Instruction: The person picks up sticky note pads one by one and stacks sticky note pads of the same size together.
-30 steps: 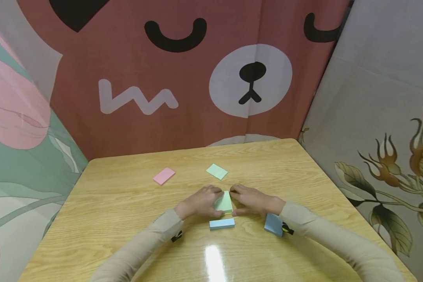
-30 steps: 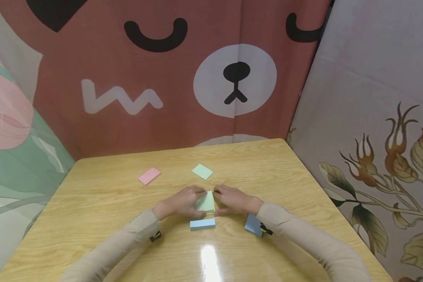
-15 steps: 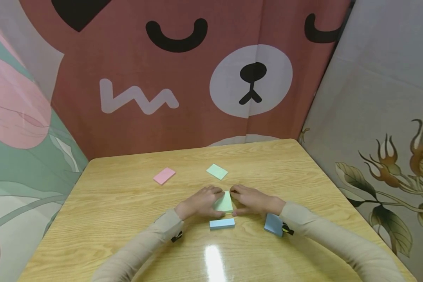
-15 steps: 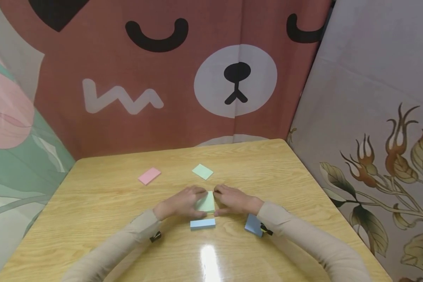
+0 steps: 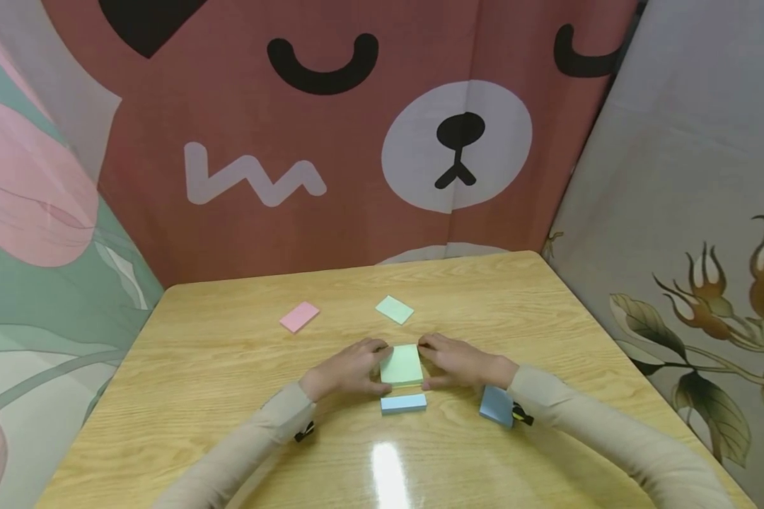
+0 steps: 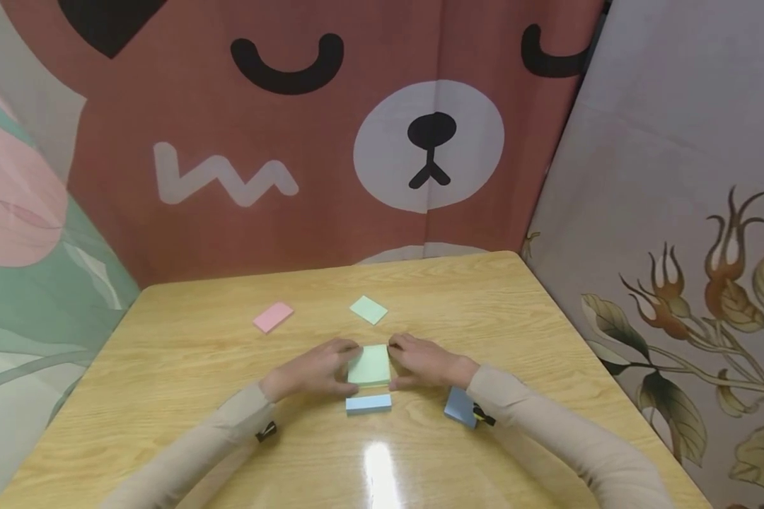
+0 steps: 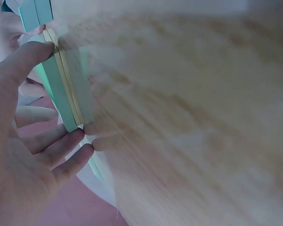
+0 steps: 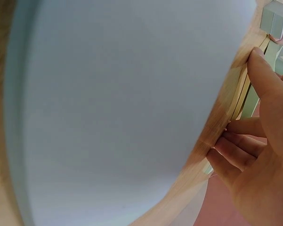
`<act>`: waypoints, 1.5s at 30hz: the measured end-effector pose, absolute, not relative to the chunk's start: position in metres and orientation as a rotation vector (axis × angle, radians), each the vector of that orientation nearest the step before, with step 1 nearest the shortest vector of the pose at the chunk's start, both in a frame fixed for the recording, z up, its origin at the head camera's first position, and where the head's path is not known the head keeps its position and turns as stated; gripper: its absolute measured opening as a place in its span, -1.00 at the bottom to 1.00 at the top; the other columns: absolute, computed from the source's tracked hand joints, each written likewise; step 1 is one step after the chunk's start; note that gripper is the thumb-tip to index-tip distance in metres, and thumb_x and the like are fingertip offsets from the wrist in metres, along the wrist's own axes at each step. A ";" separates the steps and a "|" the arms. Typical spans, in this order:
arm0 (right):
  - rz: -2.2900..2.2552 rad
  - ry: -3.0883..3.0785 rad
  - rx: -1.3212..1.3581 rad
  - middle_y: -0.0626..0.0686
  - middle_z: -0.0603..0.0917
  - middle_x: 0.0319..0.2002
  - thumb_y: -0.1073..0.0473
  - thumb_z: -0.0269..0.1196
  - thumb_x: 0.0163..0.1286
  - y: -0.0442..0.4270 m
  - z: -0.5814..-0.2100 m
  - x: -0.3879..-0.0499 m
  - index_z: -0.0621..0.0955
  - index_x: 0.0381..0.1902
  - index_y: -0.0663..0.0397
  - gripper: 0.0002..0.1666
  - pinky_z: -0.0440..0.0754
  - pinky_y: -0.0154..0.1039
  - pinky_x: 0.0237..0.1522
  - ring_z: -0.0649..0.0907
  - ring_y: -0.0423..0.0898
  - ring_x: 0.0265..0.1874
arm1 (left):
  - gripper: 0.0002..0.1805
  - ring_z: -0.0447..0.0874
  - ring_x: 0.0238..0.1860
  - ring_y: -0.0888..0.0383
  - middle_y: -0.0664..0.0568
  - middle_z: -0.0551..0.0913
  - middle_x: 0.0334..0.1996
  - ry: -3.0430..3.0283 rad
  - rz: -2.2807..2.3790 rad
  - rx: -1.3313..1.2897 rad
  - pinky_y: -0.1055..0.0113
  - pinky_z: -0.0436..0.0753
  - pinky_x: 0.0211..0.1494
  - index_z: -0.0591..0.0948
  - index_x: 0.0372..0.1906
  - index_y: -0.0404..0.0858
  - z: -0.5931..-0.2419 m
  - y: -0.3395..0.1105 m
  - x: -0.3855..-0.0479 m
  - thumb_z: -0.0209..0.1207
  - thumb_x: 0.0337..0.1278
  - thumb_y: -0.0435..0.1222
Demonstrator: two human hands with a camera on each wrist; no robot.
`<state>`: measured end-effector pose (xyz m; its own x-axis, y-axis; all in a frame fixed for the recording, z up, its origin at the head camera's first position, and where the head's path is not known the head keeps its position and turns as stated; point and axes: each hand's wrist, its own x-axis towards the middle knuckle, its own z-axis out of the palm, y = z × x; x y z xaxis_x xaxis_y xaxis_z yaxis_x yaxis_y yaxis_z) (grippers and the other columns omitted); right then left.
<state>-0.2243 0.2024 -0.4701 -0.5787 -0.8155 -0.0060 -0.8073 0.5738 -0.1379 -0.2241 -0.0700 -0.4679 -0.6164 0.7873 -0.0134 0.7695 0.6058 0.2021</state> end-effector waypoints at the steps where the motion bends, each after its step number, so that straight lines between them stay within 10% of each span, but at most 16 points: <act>1: -0.183 2.726 -1.409 0.26 0.38 0.26 -0.26 0.19 0.41 0.203 -0.471 -0.225 0.38 0.32 0.48 -0.08 0.53 -0.07 0.15 0.44 0.09 0.21 | -0.16 0.32 0.35 -0.08 -0.21 0.38 0.33 2.728 0.273 1.326 0.09 0.38 0.36 0.37 0.39 -0.38 -0.468 -0.070 -0.224 0.26 0.21 0.10; 45: -0.172 2.692 -1.378 0.29 0.36 0.29 -0.26 0.17 0.41 0.201 -0.464 -0.222 0.36 0.34 0.48 -0.07 0.50 -0.08 0.19 0.42 0.11 0.25 | -0.10 0.32 0.34 -0.07 -0.13 0.41 0.32 2.732 0.249 1.254 0.04 0.33 0.38 0.31 0.43 -0.26 -0.470 -0.065 -0.228 0.28 0.11 0.15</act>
<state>-0.2219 0.2015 -0.4641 -0.5809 -0.8125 -0.0486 -0.7998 0.5808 -0.1517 -0.2275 -0.0652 -0.4701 -0.6477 0.7606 -0.0451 0.7399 0.6420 0.2010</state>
